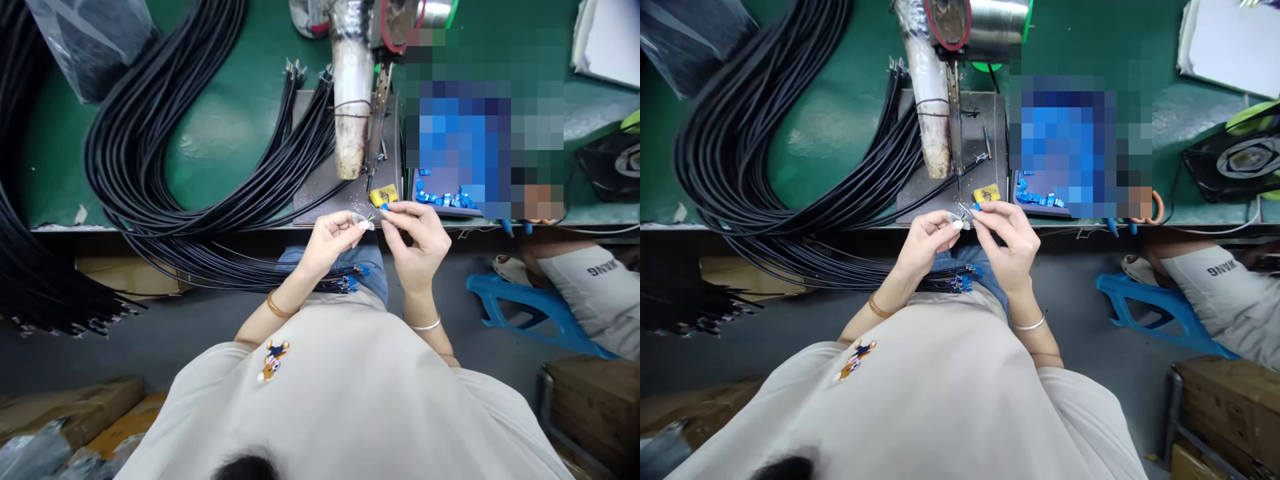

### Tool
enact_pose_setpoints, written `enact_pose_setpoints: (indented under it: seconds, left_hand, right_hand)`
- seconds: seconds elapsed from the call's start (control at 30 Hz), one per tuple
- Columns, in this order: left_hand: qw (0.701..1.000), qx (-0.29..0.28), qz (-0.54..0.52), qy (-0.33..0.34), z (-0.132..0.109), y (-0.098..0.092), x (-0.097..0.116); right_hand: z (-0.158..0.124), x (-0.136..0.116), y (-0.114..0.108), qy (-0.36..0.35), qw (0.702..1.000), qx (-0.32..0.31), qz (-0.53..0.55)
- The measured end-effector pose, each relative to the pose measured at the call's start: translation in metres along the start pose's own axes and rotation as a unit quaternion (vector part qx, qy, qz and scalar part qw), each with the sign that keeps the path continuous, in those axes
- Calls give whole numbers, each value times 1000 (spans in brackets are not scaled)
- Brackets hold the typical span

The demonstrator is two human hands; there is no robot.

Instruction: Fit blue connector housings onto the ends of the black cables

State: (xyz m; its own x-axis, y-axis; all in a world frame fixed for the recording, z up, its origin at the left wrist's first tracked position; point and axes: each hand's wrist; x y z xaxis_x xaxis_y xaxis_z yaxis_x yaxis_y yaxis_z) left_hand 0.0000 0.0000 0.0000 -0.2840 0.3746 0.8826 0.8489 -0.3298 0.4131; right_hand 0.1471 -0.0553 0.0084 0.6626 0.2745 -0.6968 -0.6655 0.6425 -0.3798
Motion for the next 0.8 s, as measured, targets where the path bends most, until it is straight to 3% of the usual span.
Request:
enact_pose_setpoints:
  seconds: [0.4,0.6,0.8]
  left_hand:
    - [1000,13,-9,2,4,0,-5]
    - [1000,1,-7,19,3,1,-5]
    - [999,25,21,39,2,6,1]
  right_hand:
    - [-8,3,6,-37,998,-27,-33]
    - [-5,1,6,7,1000,-21,8]
    - [0,1,0,55,998,-28,33]
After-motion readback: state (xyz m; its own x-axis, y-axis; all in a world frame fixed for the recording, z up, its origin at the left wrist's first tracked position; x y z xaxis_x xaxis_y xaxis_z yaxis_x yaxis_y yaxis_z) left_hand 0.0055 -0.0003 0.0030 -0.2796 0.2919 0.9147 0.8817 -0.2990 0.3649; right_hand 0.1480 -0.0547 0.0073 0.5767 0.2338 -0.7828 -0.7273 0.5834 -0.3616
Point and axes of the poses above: each hand's wrist, its own z-axis towards the middle knuckle, its own y-axis out of the palm, x = y × z, and after that the axes turned 5 degrees about x, right-handed
